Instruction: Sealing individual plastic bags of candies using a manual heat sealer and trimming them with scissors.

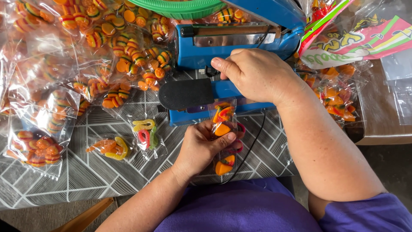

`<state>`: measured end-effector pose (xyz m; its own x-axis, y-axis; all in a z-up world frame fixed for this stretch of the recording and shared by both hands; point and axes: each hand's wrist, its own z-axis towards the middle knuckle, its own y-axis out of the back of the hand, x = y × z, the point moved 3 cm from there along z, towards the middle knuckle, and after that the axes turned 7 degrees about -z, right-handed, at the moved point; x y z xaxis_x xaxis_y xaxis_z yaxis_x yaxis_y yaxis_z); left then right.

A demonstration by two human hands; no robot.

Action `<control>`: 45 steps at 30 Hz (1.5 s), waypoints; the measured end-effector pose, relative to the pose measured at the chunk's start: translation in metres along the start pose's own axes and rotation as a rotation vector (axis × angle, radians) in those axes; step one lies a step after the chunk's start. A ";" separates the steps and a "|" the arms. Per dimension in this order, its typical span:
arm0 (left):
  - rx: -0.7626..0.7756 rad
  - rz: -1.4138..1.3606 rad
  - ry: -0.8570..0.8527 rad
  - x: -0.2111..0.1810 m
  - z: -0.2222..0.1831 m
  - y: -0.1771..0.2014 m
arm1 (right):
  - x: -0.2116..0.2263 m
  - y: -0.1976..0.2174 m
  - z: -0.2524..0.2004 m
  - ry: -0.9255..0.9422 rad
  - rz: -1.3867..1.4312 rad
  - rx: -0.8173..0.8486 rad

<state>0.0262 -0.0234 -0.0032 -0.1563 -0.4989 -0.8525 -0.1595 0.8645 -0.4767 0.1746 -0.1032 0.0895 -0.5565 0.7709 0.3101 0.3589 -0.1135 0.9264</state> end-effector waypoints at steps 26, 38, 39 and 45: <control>0.141 -0.074 -0.019 0.015 -0.001 0.014 | -0.006 -0.002 -0.003 0.051 0.007 -0.203; 0.143 -0.141 0.029 0.014 -0.005 0.015 | 0.005 -0.009 -0.100 0.483 -0.013 -1.162; 0.142 -0.142 0.031 0.014 -0.003 0.016 | 0.002 -0.025 -0.105 0.482 -0.011 -1.160; 0.134 -0.094 0.022 0.015 0.000 0.019 | 0.016 -0.055 -0.113 0.378 -0.200 -0.946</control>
<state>0.0212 -0.0150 -0.0253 -0.1682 -0.5777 -0.7987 -0.0434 0.8138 -0.5795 0.0612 -0.1559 0.0676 -0.7982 0.6018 0.0279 -0.4102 -0.5768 0.7065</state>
